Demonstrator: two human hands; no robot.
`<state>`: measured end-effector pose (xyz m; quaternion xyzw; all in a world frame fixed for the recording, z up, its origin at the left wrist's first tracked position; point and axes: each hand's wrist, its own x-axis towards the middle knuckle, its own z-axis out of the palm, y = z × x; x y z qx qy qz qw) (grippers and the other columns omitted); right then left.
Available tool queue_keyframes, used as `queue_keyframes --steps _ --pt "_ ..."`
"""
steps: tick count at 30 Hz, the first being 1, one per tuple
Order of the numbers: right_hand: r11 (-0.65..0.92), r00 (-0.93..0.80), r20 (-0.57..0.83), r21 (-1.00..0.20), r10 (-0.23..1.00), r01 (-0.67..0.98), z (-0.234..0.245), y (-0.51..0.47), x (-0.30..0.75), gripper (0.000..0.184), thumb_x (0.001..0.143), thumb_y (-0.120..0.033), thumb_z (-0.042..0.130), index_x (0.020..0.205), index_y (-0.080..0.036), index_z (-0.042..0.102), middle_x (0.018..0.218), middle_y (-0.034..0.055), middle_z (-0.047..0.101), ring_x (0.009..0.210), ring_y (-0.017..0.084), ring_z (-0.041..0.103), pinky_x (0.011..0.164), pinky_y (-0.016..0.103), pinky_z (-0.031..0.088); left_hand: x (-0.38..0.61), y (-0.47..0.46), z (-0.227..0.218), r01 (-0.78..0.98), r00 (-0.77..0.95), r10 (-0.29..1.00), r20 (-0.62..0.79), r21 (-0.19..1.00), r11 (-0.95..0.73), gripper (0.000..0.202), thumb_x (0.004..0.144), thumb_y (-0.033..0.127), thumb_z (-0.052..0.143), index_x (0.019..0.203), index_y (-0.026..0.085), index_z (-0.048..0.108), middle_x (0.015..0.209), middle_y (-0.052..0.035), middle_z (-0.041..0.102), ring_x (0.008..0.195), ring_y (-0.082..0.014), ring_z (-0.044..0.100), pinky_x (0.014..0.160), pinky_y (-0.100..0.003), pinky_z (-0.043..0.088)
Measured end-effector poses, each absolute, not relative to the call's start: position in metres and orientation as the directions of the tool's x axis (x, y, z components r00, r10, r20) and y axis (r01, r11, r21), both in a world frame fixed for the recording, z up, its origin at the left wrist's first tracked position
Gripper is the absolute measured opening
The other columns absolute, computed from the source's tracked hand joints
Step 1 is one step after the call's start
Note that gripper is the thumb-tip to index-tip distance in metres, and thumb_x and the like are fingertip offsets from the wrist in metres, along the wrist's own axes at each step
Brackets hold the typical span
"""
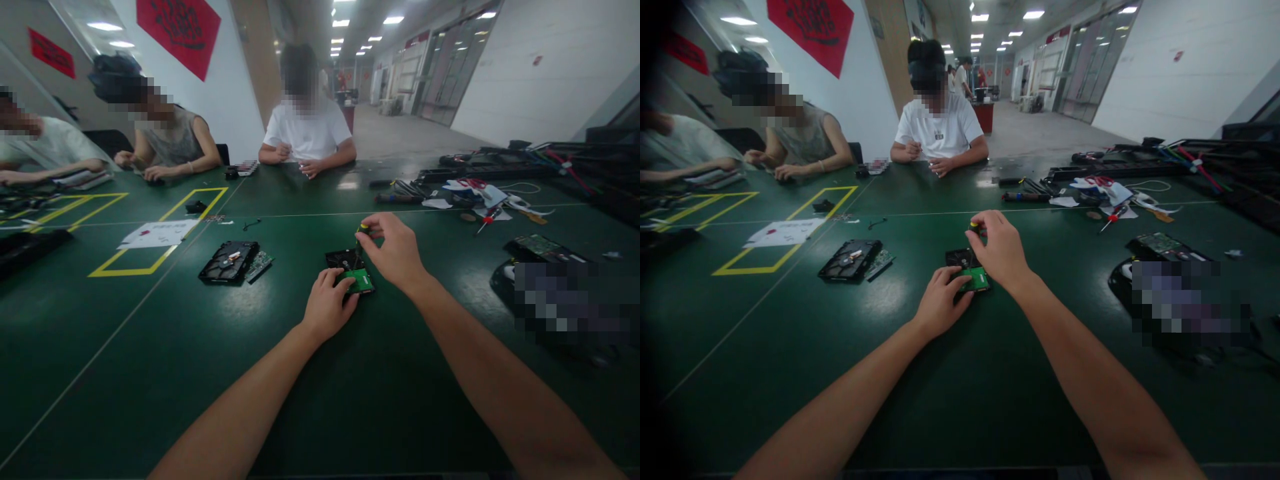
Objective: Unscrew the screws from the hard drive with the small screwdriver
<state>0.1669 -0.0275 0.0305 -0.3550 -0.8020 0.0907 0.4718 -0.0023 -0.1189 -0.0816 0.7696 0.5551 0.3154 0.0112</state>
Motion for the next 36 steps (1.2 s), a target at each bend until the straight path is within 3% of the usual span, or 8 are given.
queue_keyframes --steps 8,17,23,31,36 --pt "0.730 -0.293 0.719 -0.422 0.631 0.537 0.0336 -0.0326 0.1652 0.014 0.093 -0.027 0.074 0.098 -0.025 0.061 0.105 0.0076 0.064 0.091 0.024 0.066 0.081 0.041 0.059 -0.0024 -0.1189 -0.0811 0.840 0.179 0.862 0.474 0.383 -0.385 0.035 0.098 0.033 0.068 0.132 0.023 0.070 0.143 -0.0143 0.058 0.137 -0.0345 0.051 0.115 -0.056 0.049" --pt "0.728 -0.296 0.701 -0.460 0.649 0.509 0.0319 -0.0309 0.1650 0.019 0.091 -0.017 0.067 0.109 -0.024 0.065 0.109 0.0090 0.070 0.091 0.025 0.070 0.086 0.044 0.060 -0.0019 -0.1191 -0.0809 0.842 0.177 0.861 0.477 0.380 -0.384 0.035 0.099 0.033 0.067 0.132 0.024 0.070 0.144 -0.0137 0.058 0.137 -0.0345 0.051 0.115 -0.057 0.050" --pt "0.728 -0.322 0.699 -0.413 0.639 0.547 0.0348 -0.0335 0.1657 0.011 0.094 -0.025 0.069 0.105 -0.024 0.066 0.110 0.0094 0.064 0.091 0.025 0.067 0.085 0.043 0.059 -0.0020 -0.1187 -0.0814 0.842 0.177 0.861 0.477 0.379 -0.383 0.035 0.099 0.034 0.067 0.132 0.024 0.070 0.143 -0.0138 0.058 0.137 -0.0341 0.051 0.116 -0.057 0.049" --pt "0.740 -0.354 0.681 -0.428 0.642 0.519 0.0360 -0.0332 0.1665 0.022 0.091 -0.014 0.064 0.111 -0.024 0.064 0.111 0.0088 0.069 0.091 0.024 0.069 0.084 0.042 0.059 -0.0020 -0.1188 -0.0805 0.844 0.175 0.863 0.473 0.379 -0.379 0.034 0.099 0.034 0.067 0.132 0.025 0.070 0.143 -0.0130 0.058 0.136 -0.0344 0.051 0.115 -0.058 0.050" --pt "0.744 -0.337 0.701 -0.417 0.629 0.523 0.0377 -0.0344 0.1665 0.011 0.094 -0.023 0.069 0.104 -0.025 0.065 0.106 0.0078 0.069 0.093 0.025 0.068 0.084 0.042 0.058 -0.0028 -0.1193 -0.0795 0.840 0.181 0.862 0.473 0.381 -0.386 0.035 0.099 0.033 0.067 0.132 0.024 0.070 0.143 -0.0140 0.058 0.137 -0.0347 0.051 0.115 -0.058 0.050"
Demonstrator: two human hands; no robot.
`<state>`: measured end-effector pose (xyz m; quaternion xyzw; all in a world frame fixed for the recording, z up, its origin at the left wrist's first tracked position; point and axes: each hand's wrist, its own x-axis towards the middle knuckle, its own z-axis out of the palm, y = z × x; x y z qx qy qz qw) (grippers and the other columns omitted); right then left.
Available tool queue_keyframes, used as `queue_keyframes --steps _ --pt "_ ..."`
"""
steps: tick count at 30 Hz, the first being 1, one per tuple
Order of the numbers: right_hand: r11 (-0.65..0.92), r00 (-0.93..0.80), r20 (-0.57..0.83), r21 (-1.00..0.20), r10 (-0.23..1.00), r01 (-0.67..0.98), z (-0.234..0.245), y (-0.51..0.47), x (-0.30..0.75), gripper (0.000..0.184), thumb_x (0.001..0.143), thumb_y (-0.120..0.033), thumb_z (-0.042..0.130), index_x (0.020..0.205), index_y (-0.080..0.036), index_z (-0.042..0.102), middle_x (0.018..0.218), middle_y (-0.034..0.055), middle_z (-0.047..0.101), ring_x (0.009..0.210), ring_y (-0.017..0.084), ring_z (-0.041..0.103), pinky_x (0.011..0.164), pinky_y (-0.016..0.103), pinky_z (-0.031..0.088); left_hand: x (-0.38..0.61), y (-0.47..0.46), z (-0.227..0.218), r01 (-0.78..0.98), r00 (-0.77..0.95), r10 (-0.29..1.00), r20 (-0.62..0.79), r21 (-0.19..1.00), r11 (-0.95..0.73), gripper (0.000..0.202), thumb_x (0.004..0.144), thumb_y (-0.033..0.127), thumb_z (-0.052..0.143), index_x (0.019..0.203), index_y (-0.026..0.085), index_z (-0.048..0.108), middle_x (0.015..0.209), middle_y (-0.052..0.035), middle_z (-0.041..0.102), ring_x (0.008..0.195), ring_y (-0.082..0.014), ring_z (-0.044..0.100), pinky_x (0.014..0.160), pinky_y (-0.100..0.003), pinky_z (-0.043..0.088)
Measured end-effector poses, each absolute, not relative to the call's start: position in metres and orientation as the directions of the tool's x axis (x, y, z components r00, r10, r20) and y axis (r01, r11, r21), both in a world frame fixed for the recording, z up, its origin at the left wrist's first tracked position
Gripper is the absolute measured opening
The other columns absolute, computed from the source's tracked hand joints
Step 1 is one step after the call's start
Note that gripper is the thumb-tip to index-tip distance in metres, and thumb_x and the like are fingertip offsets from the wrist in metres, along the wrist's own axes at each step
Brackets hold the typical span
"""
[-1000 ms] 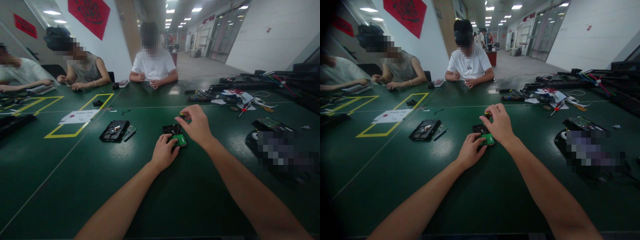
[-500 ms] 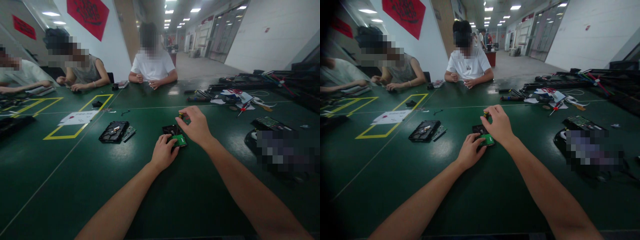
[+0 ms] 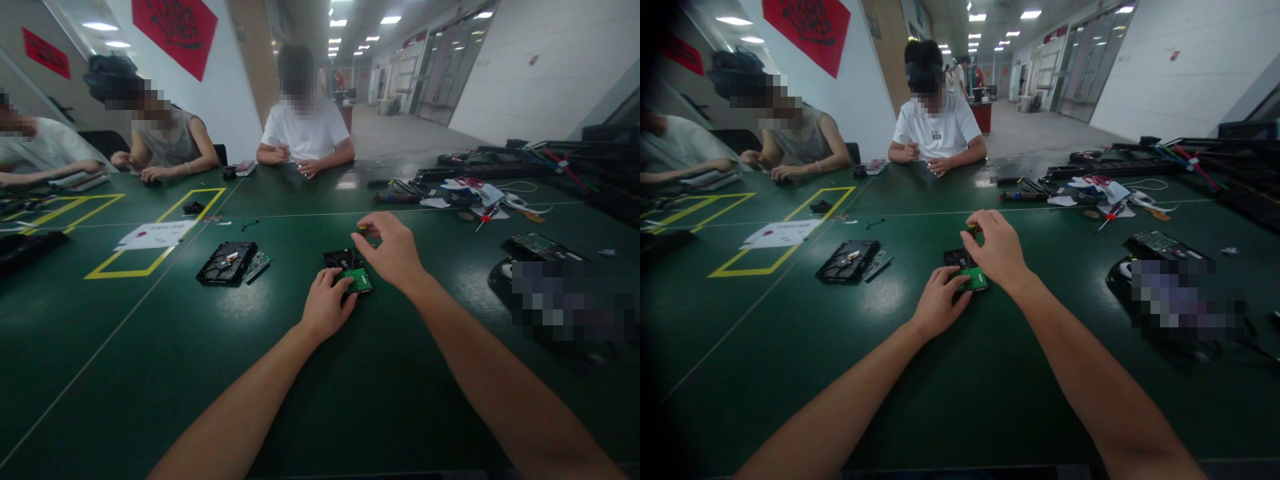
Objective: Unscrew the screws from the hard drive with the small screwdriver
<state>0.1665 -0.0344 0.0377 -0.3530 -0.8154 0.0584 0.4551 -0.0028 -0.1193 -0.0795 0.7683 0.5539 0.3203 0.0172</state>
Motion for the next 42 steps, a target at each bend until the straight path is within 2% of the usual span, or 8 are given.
queue_keyframes --steps 4,10,15,18,23,31,38,42 --pt "0.724 -0.296 0.716 -0.411 0.633 0.554 0.0373 -0.0340 0.1667 0.006 0.095 -0.024 0.068 0.100 -0.026 0.065 0.105 0.0077 0.068 0.096 0.026 0.068 0.085 0.043 0.057 -0.0026 -0.1194 -0.0801 0.836 0.176 0.861 0.478 0.389 -0.387 0.034 0.099 0.033 0.067 0.132 0.025 0.070 0.143 -0.0133 0.058 0.137 -0.0346 0.051 0.115 -0.059 0.050" --pt "0.732 -0.294 0.713 -0.440 0.637 0.520 0.0345 -0.0319 0.1656 0.018 0.093 -0.017 0.063 0.109 -0.023 0.068 0.111 0.0093 0.073 0.095 0.026 0.071 0.089 0.044 0.058 -0.0018 -0.1190 -0.0808 0.837 0.176 0.861 0.478 0.388 -0.386 0.035 0.099 0.033 0.067 0.132 0.023 0.070 0.143 -0.0140 0.059 0.137 -0.0341 0.051 0.116 -0.057 0.050" --pt "0.729 -0.284 0.724 -0.422 0.629 0.539 0.0377 -0.0342 0.1657 0.007 0.095 -0.027 0.070 0.101 -0.025 0.069 0.106 0.0081 0.071 0.096 0.027 0.069 0.089 0.045 0.057 -0.0022 -0.1191 -0.0810 0.841 0.173 0.862 0.476 0.385 -0.381 0.035 0.098 0.034 0.068 0.131 0.024 0.071 0.143 -0.0143 0.059 0.137 -0.0349 0.051 0.115 -0.058 0.050" --pt "0.726 -0.287 0.718 -0.425 0.634 0.541 0.0383 -0.0341 0.1667 0.005 0.095 -0.026 0.069 0.100 -0.026 0.068 0.103 0.0081 0.069 0.096 0.027 0.068 0.088 0.045 0.057 -0.0022 -0.1194 -0.0805 0.839 0.173 0.863 0.475 0.387 -0.382 0.034 0.099 0.034 0.067 0.132 0.025 0.070 0.144 -0.0132 0.058 0.137 -0.0348 0.051 0.114 -0.059 0.050" --pt "0.738 -0.305 0.709 -0.442 0.636 0.510 0.0360 -0.0324 0.1667 0.017 0.095 -0.018 0.063 0.109 -0.024 0.068 0.111 0.0096 0.072 0.094 0.026 0.070 0.090 0.046 0.058 -0.0018 -0.1193 -0.0802 0.840 0.174 0.863 0.474 0.386 -0.381 0.034 0.099 0.034 0.067 0.132 0.025 0.070 0.144 -0.0132 0.058 0.137 -0.0346 0.051 0.115 -0.059 0.050" --pt "0.741 -0.318 0.705 -0.437 0.634 0.510 0.0362 -0.0322 0.1670 0.011 0.097 -0.027 0.070 0.107 -0.026 0.071 0.108 0.0084 0.069 0.097 0.026 0.070 0.090 0.045 0.058 -0.0025 -0.1187 -0.0813 0.842 0.175 0.863 0.475 0.382 -0.381 0.035 0.099 0.034 0.067 0.132 0.024 0.070 0.143 -0.0142 0.058 0.137 -0.0350 0.051 0.115 -0.058 0.050" --pt "0.765 -0.361 0.700 -0.423 0.616 0.486 0.0369 -0.0315 0.1677 0.018 0.098 -0.018 0.062 0.112 -0.024 0.071 0.114 0.0087 0.075 0.099 0.026 0.072 0.093 0.043 0.056 -0.0027 -0.1179 -0.0829 0.849 0.181 0.868 0.462 0.372 -0.376 0.036 0.099 0.035 0.067 0.133 0.023 0.070 0.143 -0.0145 0.058 0.138 -0.0348 0.050 0.115 -0.057 0.050" --pt "0.766 -0.362 0.699 -0.427 0.617 0.481 0.0370 -0.0320 0.1664 0.016 0.097 -0.022 0.065 0.112 -0.024 0.072 0.114 0.0073 0.078 0.101 0.026 0.074 0.094 0.043 0.056 -0.0028 -0.1180 -0.0830 0.848 0.181 0.866 0.467 0.372 -0.378 0.036 0.099 0.035 0.067 0.133 0.023 0.070 0.144 -0.0145 0.058 0.138 -0.0349 0.050 0.116 -0.057 0.049"
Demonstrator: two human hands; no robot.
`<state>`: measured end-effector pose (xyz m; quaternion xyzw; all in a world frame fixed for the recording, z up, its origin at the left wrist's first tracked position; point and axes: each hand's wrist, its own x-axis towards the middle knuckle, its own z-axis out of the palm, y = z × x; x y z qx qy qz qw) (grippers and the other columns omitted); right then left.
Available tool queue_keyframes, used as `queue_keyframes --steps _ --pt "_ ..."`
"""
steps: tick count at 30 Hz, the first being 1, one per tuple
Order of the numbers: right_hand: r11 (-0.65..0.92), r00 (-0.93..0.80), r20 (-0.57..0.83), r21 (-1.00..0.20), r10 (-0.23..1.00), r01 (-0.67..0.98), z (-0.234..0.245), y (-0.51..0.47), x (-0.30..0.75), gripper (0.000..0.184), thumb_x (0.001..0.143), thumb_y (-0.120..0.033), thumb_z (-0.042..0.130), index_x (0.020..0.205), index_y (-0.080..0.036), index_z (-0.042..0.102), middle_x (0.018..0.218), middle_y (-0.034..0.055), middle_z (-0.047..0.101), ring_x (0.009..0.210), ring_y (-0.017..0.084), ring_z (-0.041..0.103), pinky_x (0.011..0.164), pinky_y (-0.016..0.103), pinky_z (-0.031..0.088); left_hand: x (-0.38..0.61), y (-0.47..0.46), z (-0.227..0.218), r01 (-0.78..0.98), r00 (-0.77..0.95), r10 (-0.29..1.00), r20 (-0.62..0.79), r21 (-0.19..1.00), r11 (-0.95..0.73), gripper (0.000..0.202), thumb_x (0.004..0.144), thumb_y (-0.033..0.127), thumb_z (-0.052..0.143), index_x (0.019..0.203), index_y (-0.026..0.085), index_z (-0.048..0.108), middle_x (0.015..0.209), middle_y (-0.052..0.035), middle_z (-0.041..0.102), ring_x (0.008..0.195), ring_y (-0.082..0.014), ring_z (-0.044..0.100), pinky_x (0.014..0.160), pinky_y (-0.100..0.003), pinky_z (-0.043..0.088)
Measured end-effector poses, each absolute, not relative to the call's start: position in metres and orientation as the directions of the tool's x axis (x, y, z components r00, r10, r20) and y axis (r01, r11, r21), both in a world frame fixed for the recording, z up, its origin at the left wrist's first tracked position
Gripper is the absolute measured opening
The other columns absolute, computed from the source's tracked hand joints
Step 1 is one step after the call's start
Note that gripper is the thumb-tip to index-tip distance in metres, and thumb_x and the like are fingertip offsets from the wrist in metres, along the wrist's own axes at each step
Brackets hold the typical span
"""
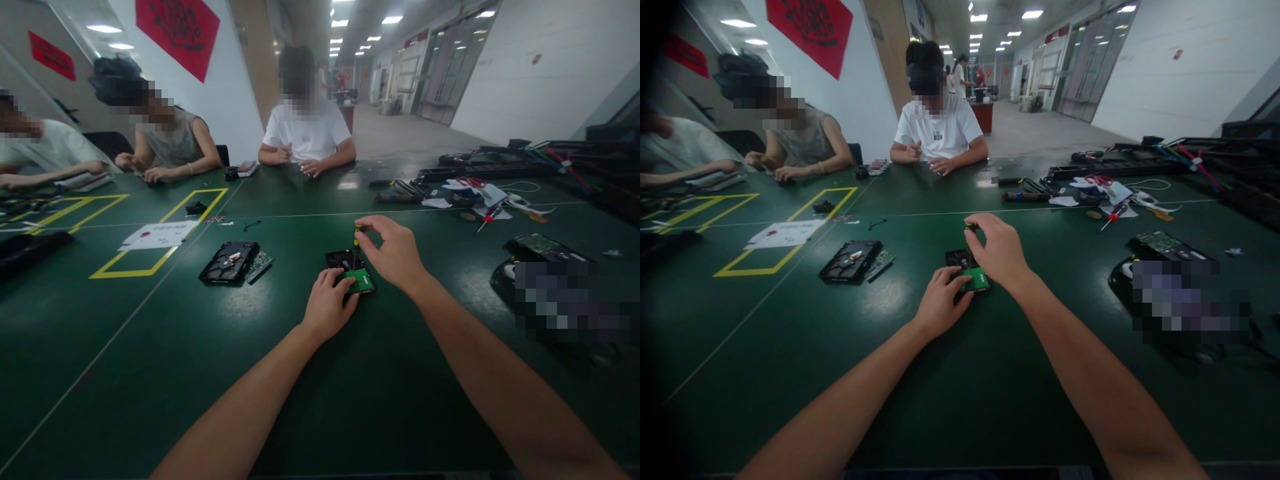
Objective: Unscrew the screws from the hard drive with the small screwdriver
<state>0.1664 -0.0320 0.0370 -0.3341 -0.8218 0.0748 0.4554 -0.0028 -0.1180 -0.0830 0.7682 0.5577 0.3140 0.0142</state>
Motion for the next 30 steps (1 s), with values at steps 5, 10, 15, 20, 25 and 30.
queue_keyframes --steps 5,10,15,20,25,30 --pt "0.724 -0.297 0.703 -0.441 0.646 0.531 0.0377 -0.0313 0.1676 0.008 0.096 -0.031 0.072 0.100 -0.024 0.072 0.100 0.0052 0.079 0.094 0.027 0.075 0.088 0.043 0.056 -0.0032 -0.1180 -0.0829 0.845 0.188 0.861 0.473 0.369 -0.387 0.035 0.099 0.035 0.067 0.132 0.022 0.070 0.142 -0.0144 0.058 0.137 -0.0346 0.050 0.115 -0.056 0.050" --pt "0.719 -0.291 0.694 -0.465 0.658 0.516 0.0379 -0.0332 0.1673 0.014 0.096 -0.022 0.066 0.108 -0.024 0.072 0.108 0.0062 0.080 0.095 0.026 0.076 0.090 0.043 0.058 -0.0035 -0.1179 -0.0838 0.846 0.183 0.857 0.482 0.368 -0.387 0.035 0.099 0.034 0.067 0.132 0.022 0.070 0.143 -0.0145 0.058 0.137 -0.0348 0.050 0.115 -0.056 0.050" --pt "0.733 -0.271 0.714 -0.479 0.645 0.482 0.0377 -0.0339 0.1659 0.013 0.093 -0.021 0.067 0.105 -0.023 0.073 0.116 0.0087 0.076 0.093 0.025 0.073 0.088 0.043 0.060 -0.0032 -0.1187 -0.0826 0.841 0.182 0.856 0.484 0.374 -0.390 0.035 0.099 0.034 0.067 0.132 0.022 0.070 0.143 -0.0145 0.058 0.137 -0.0348 0.050 0.115 -0.056 0.050" --pt "0.742 -0.303 0.712 -0.448 0.633 0.499 0.0375 -0.0317 0.1667 0.009 0.093 -0.024 0.072 0.102 -0.024 0.071 0.104 0.0080 0.068 0.089 0.024 0.069 0.084 0.042 0.059 -0.0030 -0.1187 -0.0824 0.843 0.181 0.862 0.474 0.376 -0.384 0.035 0.100 0.035 0.066 0.132 0.022 0.070 0.143 -0.0147 0.058 0.138 -0.0352 0.050 0.115 -0.057 0.050" --pt "0.748 -0.336 0.694 -0.450 0.637 0.488 0.0352 -0.0301 0.1675 0.016 0.094 -0.019 0.069 0.109 -0.023 0.069 0.110 0.0088 0.070 0.092 0.024 0.071 0.084 0.042 0.060 -0.0033 -0.1183 -0.0825 0.842 0.182 0.862 0.472 0.378 -0.385 0.036 0.099 0.035 0.066 0.133 0.023 0.069 0.143 -0.0148 0.058 0.137 -0.0352 0.050 0.115 -0.058 0.050" --pt "0.747 -0.358 0.677 -0.451 0.643 0.488 0.0360 -0.0317 0.1675 0.016 0.096 -0.019 0.067 0.111 -0.023 0.068 0.110 0.0087 0.072 0.093 0.024 0.072 0.086 0.042 0.060 -0.0032 -0.1188 -0.0815 0.841 0.184 0.861 0.474 0.377 -0.388 0.035 0.099 0.034 0.066 0.132 0.022 0.070 0.143 -0.0146 0.058 0.137 -0.0346 0.051 0.115 -0.057 0.050"
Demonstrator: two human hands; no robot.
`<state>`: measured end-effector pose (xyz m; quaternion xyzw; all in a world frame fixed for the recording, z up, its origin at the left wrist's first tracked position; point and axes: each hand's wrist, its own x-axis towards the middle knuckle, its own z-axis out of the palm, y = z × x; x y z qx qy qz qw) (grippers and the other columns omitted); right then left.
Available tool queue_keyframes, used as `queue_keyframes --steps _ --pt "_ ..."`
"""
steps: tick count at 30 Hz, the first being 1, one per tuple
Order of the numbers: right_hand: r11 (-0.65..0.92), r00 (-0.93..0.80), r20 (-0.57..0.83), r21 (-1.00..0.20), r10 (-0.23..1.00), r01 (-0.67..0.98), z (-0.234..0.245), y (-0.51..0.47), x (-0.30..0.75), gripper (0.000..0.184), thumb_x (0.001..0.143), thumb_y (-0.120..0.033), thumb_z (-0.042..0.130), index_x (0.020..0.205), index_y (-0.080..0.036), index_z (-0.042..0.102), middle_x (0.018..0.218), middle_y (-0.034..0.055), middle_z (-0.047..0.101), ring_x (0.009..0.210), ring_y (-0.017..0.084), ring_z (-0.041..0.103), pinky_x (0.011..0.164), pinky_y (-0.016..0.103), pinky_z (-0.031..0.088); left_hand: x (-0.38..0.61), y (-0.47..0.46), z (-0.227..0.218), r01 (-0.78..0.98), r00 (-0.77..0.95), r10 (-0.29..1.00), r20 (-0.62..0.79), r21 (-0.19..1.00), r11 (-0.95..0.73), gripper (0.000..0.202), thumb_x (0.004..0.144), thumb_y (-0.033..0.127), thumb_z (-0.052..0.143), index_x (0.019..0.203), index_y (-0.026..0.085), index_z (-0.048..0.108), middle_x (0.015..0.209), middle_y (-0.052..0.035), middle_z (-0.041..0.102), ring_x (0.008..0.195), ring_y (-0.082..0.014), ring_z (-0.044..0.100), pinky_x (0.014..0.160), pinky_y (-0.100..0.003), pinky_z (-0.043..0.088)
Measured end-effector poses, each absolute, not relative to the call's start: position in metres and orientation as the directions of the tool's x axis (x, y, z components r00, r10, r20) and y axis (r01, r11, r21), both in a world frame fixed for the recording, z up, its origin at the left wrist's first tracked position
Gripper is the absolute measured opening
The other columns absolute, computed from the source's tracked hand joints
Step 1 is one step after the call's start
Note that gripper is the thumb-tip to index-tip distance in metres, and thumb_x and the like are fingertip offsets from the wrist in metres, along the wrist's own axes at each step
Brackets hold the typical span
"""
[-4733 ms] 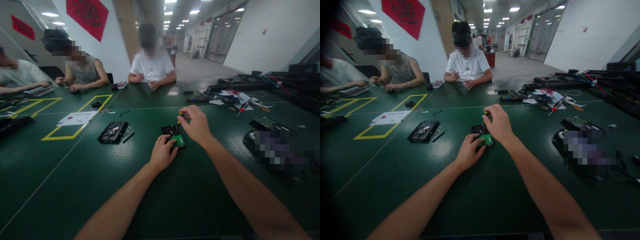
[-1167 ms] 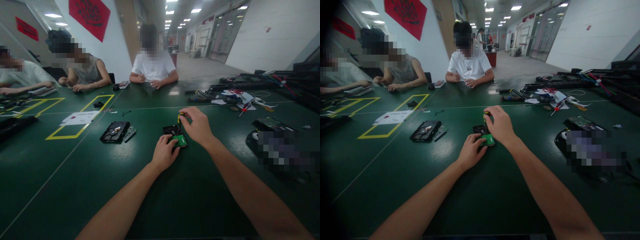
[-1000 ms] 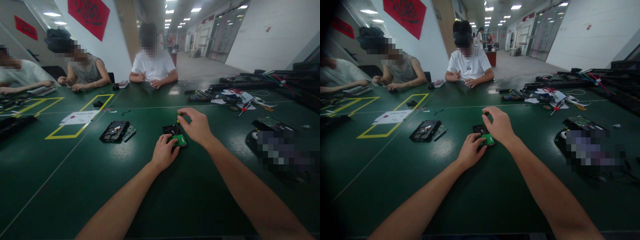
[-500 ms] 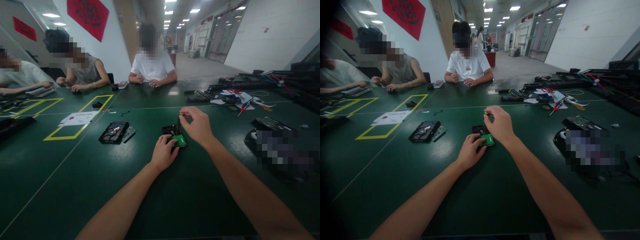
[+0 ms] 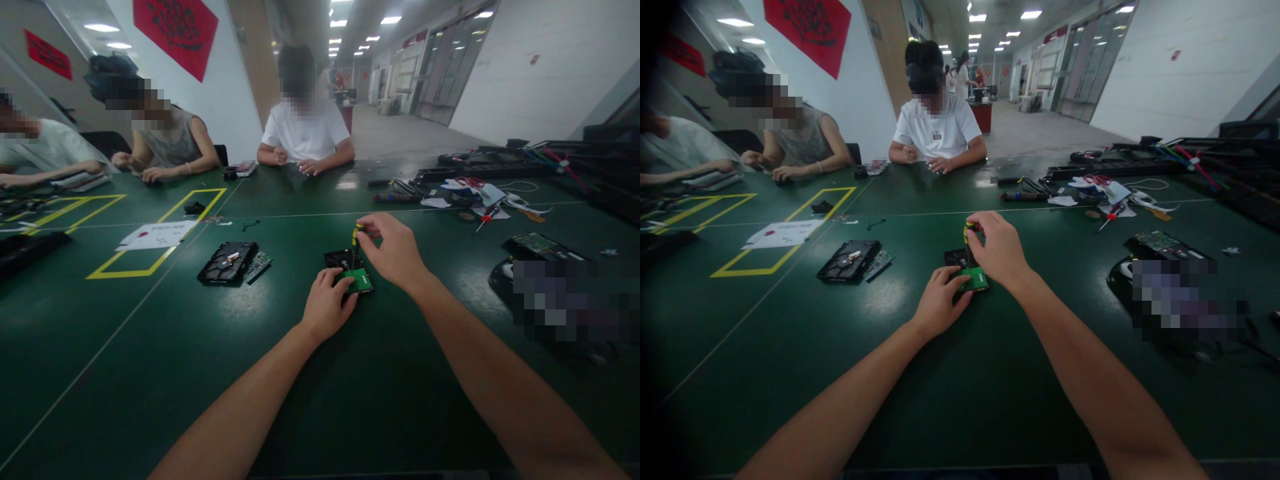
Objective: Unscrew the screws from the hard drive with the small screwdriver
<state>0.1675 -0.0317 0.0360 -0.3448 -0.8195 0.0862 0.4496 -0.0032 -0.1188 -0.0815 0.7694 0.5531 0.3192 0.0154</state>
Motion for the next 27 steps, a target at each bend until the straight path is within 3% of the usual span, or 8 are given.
queue_keyframes --steps 5,13,20,27 --pt "0.716 -0.316 0.682 -0.442 0.659 0.540 0.0373 -0.0310 0.1686 0.014 0.094 -0.030 0.075 0.102 -0.023 0.066 0.102 0.0078 0.067 0.091 0.025 0.069 0.081 0.041 0.059 -0.0029 -0.1183 -0.0827 0.844 0.181 0.860 0.477 0.374 -0.385 0.035 0.099 0.034 0.067 0.132 0.022 0.070 0.142 -0.0148 0.058 0.136 -0.0349 0.051 0.114 -0.057 0.051" --pt "0.742 -0.375 0.663 -0.442 0.649 0.504 0.0380 -0.0323 0.1690 0.017 0.094 -0.016 0.064 0.110 -0.023 0.067 0.110 0.0085 0.072 0.092 0.024 0.071 0.088 0.042 0.057 -0.0037 -0.1183 -0.0825 0.848 0.189 0.858 0.478 0.361 -0.389 0.035 0.100 0.035 0.065 0.133 0.022 0.070 0.143 -0.0148 0.058 0.136 -0.0346 0.051 0.115 -0.057 0.050" --pt "0.722 -0.334 0.682 -0.418 0.650 0.551 0.0401 -0.0336 0.1678 0.008 0.096 -0.030 0.070 0.101 -0.025 0.068 0.102 0.0075 0.070 0.092 0.025 0.068 0.083 0.040 0.056 -0.0031 -0.1188 -0.0812 0.844 0.189 0.858 0.478 0.368 -0.391 0.035 0.099 0.034 0.066 0.132 0.022 0.070 0.143 -0.0140 0.058 0.137 -0.0345 0.050 0.116 -0.057 0.050" --pt "0.691 -0.293 0.655 -0.504 0.697 0.518 0.0363 -0.0309 0.1673 0.013 0.094 -0.023 0.067 0.107 -0.025 0.066 0.106 0.0072 0.075 0.093 0.026 0.072 0.084 0.043 0.058 -0.0033 -0.1195 -0.0798 0.836 0.186 0.861 0.474 0.383 -0.392 0.035 0.099 0.033 0.067 0.133 0.024 0.069 0.144 -0.0137 0.058 0.137 -0.0348 0.051 0.114 -0.059 0.050"
